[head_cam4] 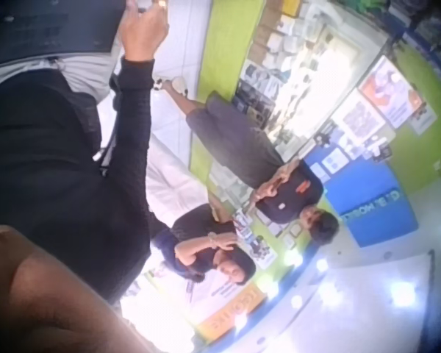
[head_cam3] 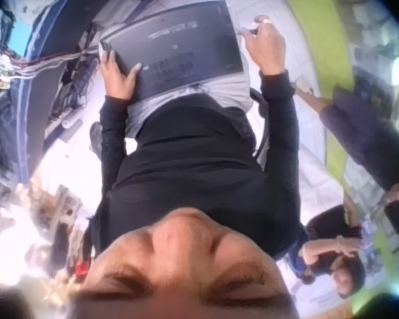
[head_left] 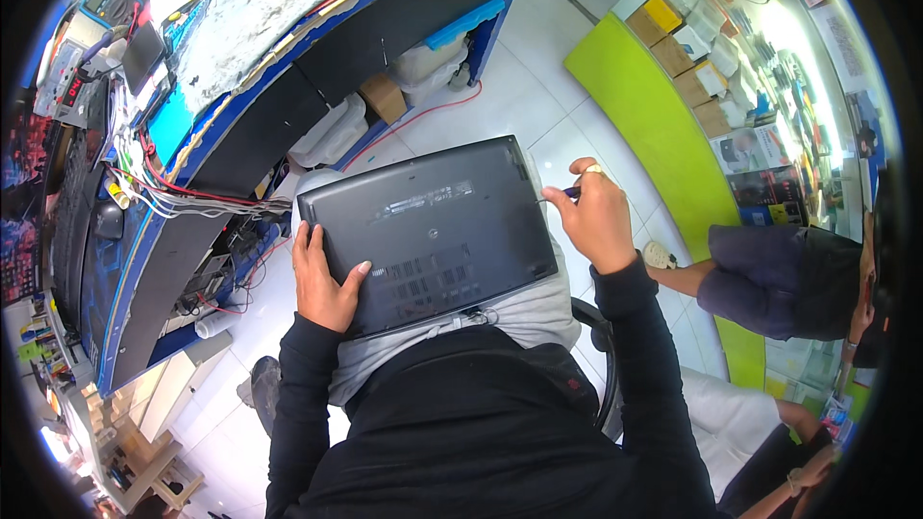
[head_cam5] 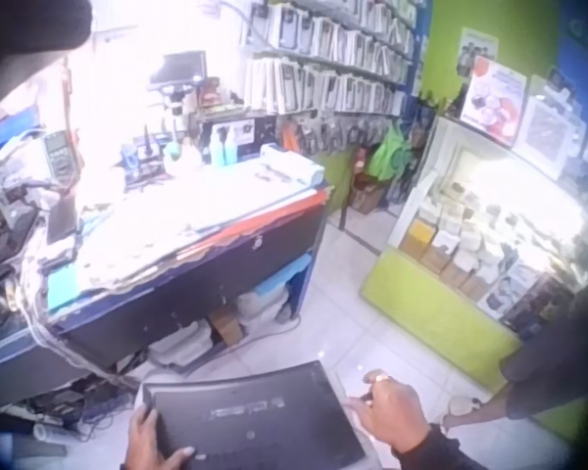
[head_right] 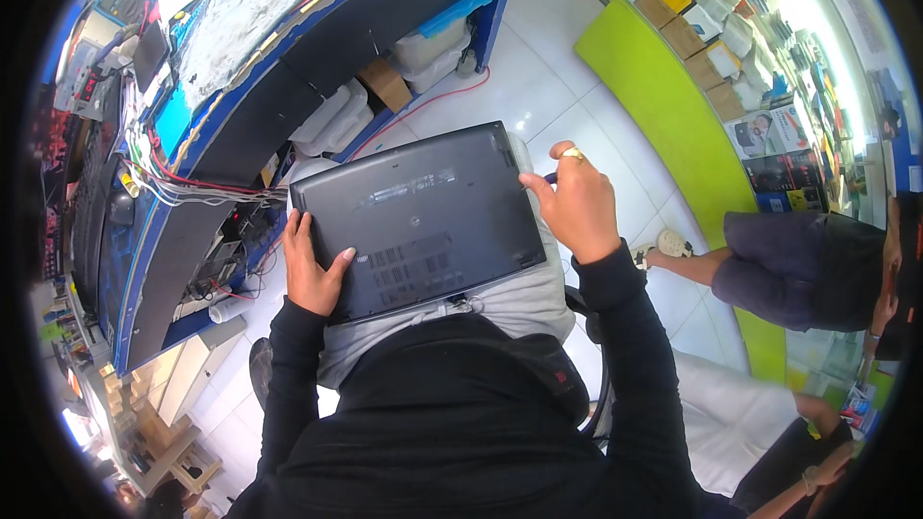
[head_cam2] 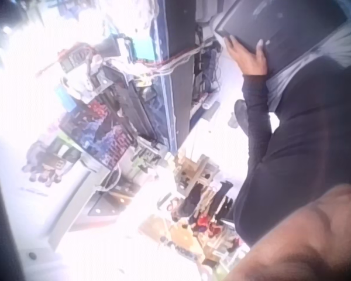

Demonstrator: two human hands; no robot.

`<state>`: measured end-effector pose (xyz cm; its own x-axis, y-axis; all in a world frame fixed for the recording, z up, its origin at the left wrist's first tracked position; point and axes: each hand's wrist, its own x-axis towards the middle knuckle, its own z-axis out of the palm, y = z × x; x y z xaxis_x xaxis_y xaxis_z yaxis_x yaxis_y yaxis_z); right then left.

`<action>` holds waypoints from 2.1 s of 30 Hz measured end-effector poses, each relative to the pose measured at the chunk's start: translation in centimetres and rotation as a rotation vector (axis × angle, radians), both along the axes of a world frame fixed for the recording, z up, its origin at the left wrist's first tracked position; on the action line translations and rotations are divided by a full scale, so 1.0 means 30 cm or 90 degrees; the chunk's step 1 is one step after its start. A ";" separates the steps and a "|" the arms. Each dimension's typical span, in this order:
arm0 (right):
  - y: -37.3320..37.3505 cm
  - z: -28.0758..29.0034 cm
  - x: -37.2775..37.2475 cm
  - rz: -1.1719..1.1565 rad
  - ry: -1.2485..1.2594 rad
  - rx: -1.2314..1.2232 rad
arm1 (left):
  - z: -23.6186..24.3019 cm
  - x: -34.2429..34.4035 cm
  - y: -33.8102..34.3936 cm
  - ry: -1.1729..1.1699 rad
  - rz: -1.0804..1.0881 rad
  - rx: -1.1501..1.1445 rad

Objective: The person uses a screwdriver to remove screws from the bottom of a laptop, then uses their hands to pry the back casing open.

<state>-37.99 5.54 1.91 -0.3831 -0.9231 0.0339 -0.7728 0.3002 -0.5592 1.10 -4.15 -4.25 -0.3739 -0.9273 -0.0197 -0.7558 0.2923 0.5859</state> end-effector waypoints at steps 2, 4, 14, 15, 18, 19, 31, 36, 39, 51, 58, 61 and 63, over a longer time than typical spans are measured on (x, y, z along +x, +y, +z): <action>0.001 -0.010 0.002 -0.076 0.036 0.082 | -0.003 0.000 -0.004 0.005 -0.005 -0.008; 0.004 -0.023 0.006 0.026 -0.022 -0.073 | -0.004 0.001 -0.002 0.005 -0.006 -0.004; 0.004 -0.021 0.005 0.031 0.075 -0.132 | -0.003 0.000 -0.002 0.007 -0.009 -0.007; 0.006 -0.019 0.008 -0.010 0.123 -0.075 | -0.002 0.000 -0.002 0.004 -0.007 -0.005; 0.009 -0.016 0.015 -0.049 0.104 -0.017 | -0.004 0.001 -0.004 0.006 -0.006 -0.003; 0.012 -0.017 0.017 -0.048 0.029 -0.013 | -0.005 0.002 -0.003 0.015 -0.006 -0.005; 0.059 0.007 0.014 -0.047 -0.049 -0.086 | -0.010 -0.002 -0.004 0.023 0.003 -0.021; 0.069 0.038 0.022 -0.085 -0.094 -0.093 | 0.022 -0.035 0.001 0.044 -0.017 -0.110; 0.064 0.068 0.070 -0.081 -0.174 -0.114 | 0.071 -0.102 0.032 0.116 -0.123 -0.135; 0.003 0.064 0.355 -0.014 -0.564 -0.080 | 0.036 -0.255 0.071 0.183 -0.272 -0.083; 0.005 0.052 0.308 -0.026 -0.466 -0.104 | 0.143 -0.085 -0.239 0.078 -0.140 -0.394; -0.002 0.055 0.305 -0.043 -0.470 -0.123 | 0.272 0.034 -0.610 0.022 0.012 -0.553; -0.021 0.056 0.325 -0.018 -0.436 -0.128 | 0.345 0.090 -0.802 -0.030 0.075 -0.599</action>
